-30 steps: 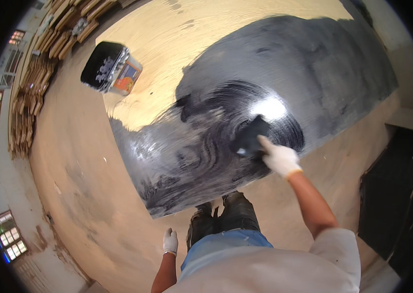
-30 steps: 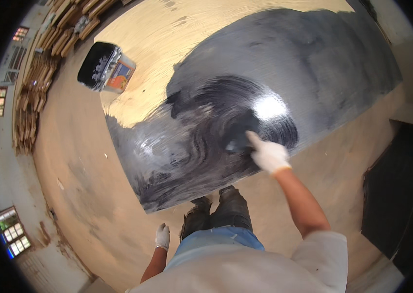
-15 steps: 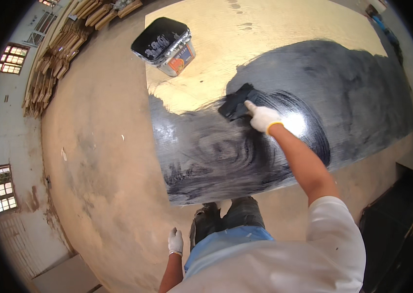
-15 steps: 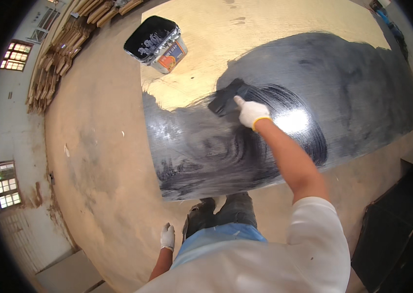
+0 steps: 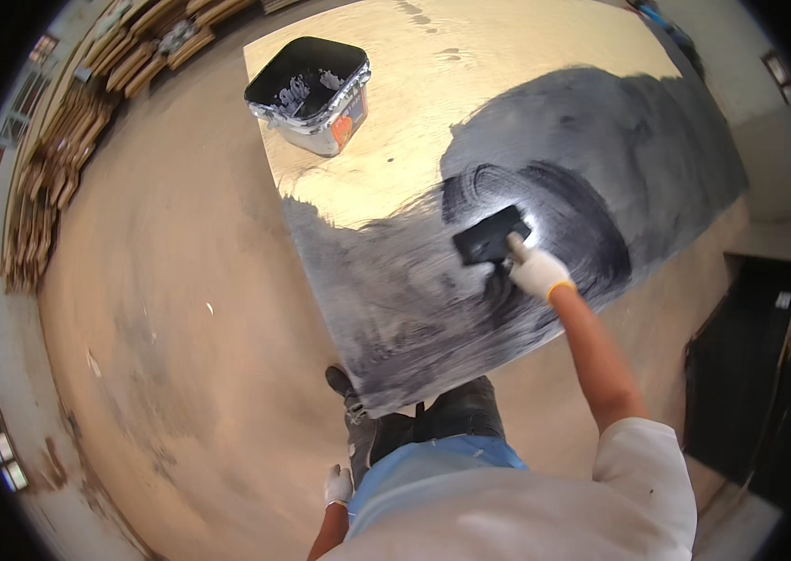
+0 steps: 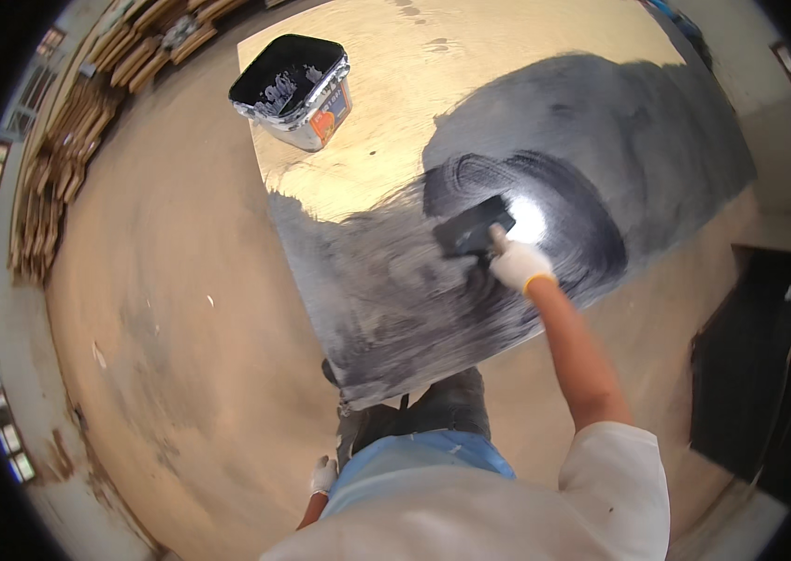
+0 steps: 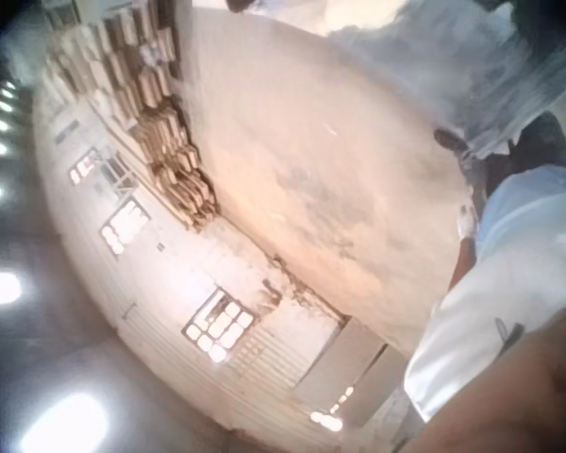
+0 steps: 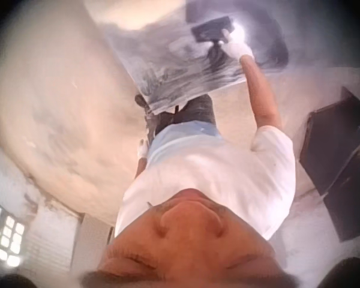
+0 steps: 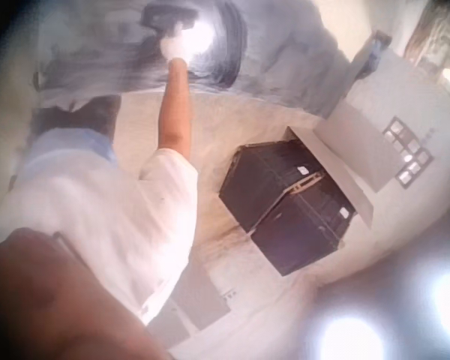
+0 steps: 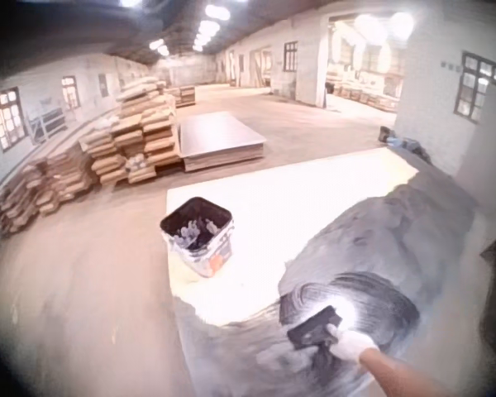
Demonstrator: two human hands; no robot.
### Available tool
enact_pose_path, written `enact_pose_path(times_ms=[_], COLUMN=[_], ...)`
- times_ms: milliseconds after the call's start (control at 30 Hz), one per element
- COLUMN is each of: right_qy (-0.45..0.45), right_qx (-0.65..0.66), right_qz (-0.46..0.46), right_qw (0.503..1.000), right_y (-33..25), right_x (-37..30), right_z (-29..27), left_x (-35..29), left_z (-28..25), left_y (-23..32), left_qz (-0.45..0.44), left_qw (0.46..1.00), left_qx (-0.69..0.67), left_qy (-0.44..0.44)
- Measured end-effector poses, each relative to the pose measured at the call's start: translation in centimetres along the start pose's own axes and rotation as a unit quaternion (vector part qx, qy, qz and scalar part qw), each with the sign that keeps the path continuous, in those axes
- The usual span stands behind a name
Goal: The person applies black paint to a large wooden board using a brush. They repeatedly dip the brush into a paint container and spread the paint across the surface in broad strokes.
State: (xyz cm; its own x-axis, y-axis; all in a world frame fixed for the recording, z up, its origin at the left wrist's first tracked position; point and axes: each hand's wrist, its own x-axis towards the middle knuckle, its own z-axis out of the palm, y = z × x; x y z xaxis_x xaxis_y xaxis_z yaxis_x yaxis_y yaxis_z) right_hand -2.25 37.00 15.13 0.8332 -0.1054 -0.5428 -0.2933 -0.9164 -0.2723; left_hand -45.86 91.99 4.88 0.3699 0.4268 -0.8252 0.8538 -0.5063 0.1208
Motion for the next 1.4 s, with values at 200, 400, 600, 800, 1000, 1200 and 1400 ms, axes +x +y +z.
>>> enact_pose_path(times_ms=[200, 400, 600, 800, 1000, 1200, 1400], right_qy=[0.038, -0.018, 0.083, 0.018, -0.057, -0.089, -0.022], right_qx=[0.115, 0.035, 0.063, -0.046, -0.097, -0.069, 0.086], right_qz=[0.097, 0.189, 0.247, 0.153, 0.055, 0.057, 0.288], right_qw=[0.988, 0.981, 0.964, 0.987, 0.992, 0.992, 0.953], right_y=[-4.3, -8.9, 0.3, -2.7, -12.2, -23.9, -24.7], right_x=[2.3, -10.2, -11.5, -4.7, 5.7, 5.8, 3.4], right_z=[2.9, 4.1, 5.7, -0.3, -6.8, -1.6, 0.1], left_x=[16.2, 18.4, 21.8, 23.5, 34.6, 35.6, 29.9], left_z=[-14.7, -25.8, -28.6, -35.1, -44.8, -46.2, -45.9], left_y=[-3.7, -2.3, -6.8, -0.5, 11.5, 35.5, 51.7], left_qz=[0.063, -0.012, 0.046, 0.039, 0.162, 0.258, 0.325], left_qw=[0.99, 0.962, 0.998, 0.997, 0.98, 0.964, 0.915], left_qx=[-0.114, -0.263, -0.033, 0.066, 0.099, -0.062, -0.203], left_qy=[0.055, 0.073, 0.039, -0.003, 0.062, -0.006, -0.128])
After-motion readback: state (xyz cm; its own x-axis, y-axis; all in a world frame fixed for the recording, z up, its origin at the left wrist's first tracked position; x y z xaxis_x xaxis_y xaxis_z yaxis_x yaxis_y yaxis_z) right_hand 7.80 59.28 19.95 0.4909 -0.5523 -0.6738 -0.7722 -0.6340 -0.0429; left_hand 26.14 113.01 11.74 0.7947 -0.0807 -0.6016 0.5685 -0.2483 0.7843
